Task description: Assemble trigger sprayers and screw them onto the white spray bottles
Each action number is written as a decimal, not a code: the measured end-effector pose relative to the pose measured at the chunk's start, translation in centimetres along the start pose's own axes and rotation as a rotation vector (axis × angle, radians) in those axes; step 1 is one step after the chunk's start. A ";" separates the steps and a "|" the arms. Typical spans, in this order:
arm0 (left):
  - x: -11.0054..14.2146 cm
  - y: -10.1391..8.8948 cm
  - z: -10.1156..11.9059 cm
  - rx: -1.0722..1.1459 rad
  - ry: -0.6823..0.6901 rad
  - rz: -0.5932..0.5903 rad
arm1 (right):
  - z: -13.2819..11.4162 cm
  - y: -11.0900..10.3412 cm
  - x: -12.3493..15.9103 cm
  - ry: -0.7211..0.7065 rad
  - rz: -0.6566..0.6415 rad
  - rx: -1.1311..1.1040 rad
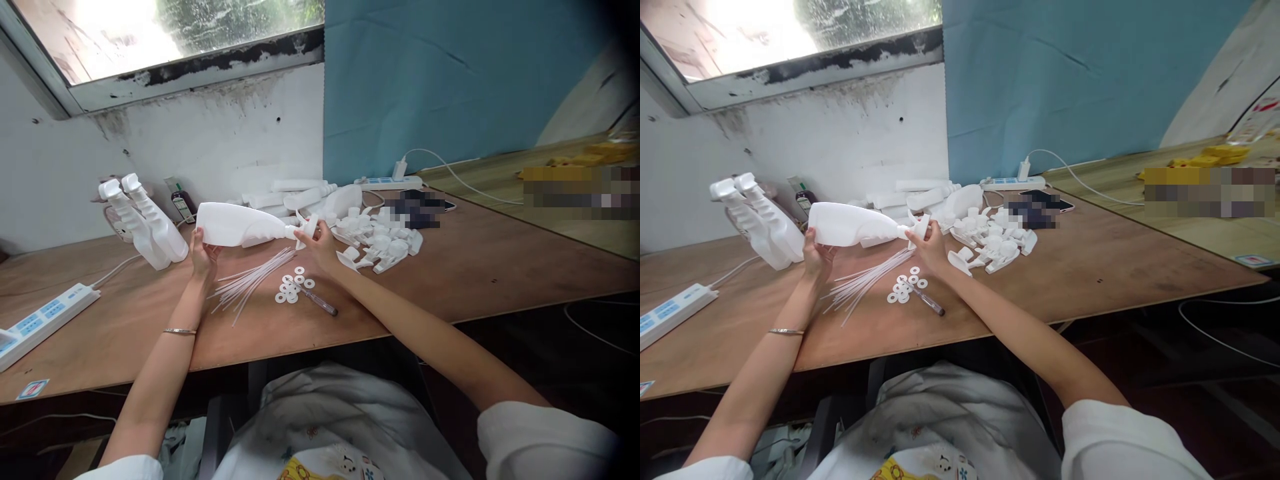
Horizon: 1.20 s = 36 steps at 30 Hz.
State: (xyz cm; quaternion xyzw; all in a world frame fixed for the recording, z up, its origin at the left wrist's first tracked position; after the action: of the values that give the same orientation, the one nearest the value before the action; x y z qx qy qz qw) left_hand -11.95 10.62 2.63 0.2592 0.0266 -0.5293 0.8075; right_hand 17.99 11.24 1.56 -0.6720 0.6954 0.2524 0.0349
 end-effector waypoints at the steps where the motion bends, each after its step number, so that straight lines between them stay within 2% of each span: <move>1: 0.0 0.0 0.0 0.000 0.000 -0.003 | 0.2 -0.1 -0.1 0.011 0.011 0.011; 6: -0.1 0.1 -0.1 -0.020 -0.001 -0.004 | 0.6 -0.6 -0.2 0.040 0.042 0.057; 11: -0.4 -0.7 0.1 -0.079 0.033 0.087 | 0.3 0.1 0.0 0.037 -0.010 0.004; 14: -0.5 -1.1 -0.1 -0.096 0.032 0.107 | -0.4 0.7 0.2 -0.046 -0.080 0.041; 20: -0.8 -1.6 -0.1 -0.100 0.050 0.113 | -2.7 1.8 1.5 -0.351 -0.206 0.219; 25: -1.0 -1.9 0.3 -0.127 0.122 0.132 | -3.5 2.4 2.4 -0.443 -0.249 0.342; 28: -1.1 -2.4 0.4 -0.195 0.145 0.175 | -3.2 2.4 2.4 -0.425 -0.249 0.372; 31: -1.1 -2.9 0.2 -0.268 0.129 0.215 | -2.6 1.7 1.9 -0.346 -0.178 0.365; 36: -1.3 -3.2 0.0 -0.278 0.083 0.251 | -1.8 1.3 1.2 -0.169 -0.135 0.184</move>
State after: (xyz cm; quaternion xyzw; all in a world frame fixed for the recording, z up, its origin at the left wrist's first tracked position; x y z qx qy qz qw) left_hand -15.30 10.73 1.75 0.1683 0.1003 -0.4044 0.8934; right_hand 17.20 9.38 3.05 -0.6878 0.6632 0.2404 0.1715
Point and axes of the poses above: each hand's wrist, its own x-axis away from the middle knuckle, its own y-axis out of the palm, z = x × y, the point moved 8 cm from there along -x, towards the middle knuckle, and after that the axes turned 6 degrees about -x, right-handed, at the moved point
